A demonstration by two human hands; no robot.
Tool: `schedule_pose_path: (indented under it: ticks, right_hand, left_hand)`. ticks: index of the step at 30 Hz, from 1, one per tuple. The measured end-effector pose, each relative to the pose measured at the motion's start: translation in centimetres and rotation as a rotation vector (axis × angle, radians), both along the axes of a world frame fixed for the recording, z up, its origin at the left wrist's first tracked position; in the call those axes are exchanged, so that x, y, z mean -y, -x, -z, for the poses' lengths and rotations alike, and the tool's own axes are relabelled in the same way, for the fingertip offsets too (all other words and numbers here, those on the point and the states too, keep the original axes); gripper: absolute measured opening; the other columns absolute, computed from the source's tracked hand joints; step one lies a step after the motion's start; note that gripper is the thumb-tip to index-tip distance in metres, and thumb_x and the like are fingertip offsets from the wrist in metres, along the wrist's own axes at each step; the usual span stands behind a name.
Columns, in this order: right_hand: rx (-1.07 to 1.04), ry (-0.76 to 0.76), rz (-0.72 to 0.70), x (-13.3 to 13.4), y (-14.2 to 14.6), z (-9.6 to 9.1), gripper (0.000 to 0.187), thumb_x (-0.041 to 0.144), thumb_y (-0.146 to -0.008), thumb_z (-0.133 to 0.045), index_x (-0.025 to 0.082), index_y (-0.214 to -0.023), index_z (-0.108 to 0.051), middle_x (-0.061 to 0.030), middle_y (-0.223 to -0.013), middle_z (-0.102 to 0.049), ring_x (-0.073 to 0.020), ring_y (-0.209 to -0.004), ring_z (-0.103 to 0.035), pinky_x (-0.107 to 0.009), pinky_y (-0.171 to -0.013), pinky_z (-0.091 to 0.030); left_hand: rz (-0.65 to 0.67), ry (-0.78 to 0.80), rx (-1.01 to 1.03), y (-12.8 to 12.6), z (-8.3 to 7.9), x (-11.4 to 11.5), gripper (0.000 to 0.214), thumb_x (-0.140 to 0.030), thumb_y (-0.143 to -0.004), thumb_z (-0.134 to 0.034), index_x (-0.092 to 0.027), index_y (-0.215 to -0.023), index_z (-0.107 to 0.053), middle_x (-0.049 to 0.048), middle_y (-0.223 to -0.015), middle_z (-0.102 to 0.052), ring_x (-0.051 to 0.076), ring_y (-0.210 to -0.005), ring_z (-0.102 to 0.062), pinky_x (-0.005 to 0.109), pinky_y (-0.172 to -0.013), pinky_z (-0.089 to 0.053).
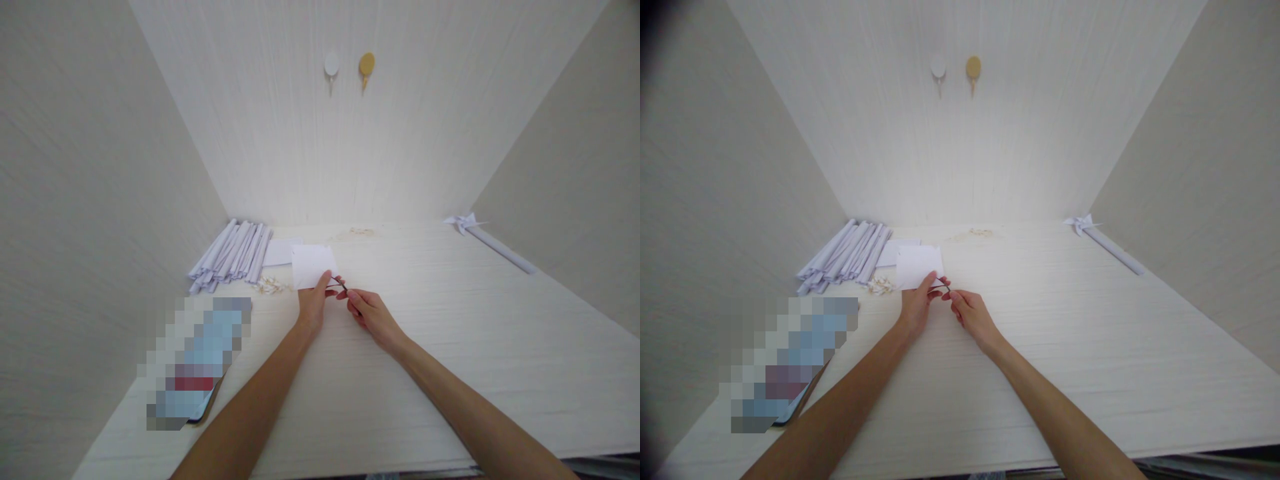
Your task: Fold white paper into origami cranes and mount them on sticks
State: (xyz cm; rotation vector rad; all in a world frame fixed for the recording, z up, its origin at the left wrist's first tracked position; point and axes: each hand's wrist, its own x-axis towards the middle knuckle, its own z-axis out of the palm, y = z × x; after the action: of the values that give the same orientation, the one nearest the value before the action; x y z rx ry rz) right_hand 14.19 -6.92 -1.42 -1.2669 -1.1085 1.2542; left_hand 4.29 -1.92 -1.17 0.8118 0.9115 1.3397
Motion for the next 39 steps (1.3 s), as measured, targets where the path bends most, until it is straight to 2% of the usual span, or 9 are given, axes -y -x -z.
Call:
schedule_pose_path:
  ticks: [12,22,39]
  right_hand:
    - [-0.013,-0.008,0.036,-0.04,0.08,0.07,0.041,0.051,-0.068,-0.05,0.012,-0.075,-0.06,0.0077,-0.047,-0.033,-0.0044,-0.037,-0.022,-0.022,-0.038,-0.012]
    - [-0.001,0.003,0.043,0.06,0.12,-0.18,0.04,0.049,-0.069,-0.049,0.012,-0.076,-0.061,0.0075,-0.047,-0.033,-0.0044,-0.037,-0.022,-0.022,-0.037,-0.012]
    - [0.01,-0.005,0.054,-0.15,0.15,0.13,0.04,0.05,-0.069,-0.049,0.012,-0.074,-0.062,0.0072,-0.046,-0.033,-0.0049,-0.037,-0.022,-0.022,-0.038,-0.014]
  left_hand:
    - [0.016,-0.007,0.032,0.0,0.08,0.07,0.023,-0.025,-0.059,-0.065,-0.013,-0.079,-0.058,0.0019,-0.064,-0.064,0.014,-0.058,-0.061,0.021,-0.046,-0.043]
    - [0.002,-0.007,0.023,-0.07,0.01,0.08,0.019,-0.024,-0.06,-0.064,-0.015,-0.076,-0.058,0.0012,-0.063,-0.064,0.014,-0.058,-0.061,0.021,-0.046,-0.042]
    - [-0.013,0.007,0.016,-0.11,0.27,-0.03,0.024,-0.026,-0.059,-0.065,-0.014,-0.079,-0.058,0.0022,-0.068,-0.065,0.015,-0.061,-0.062,0.022,-0.047,-0.042]
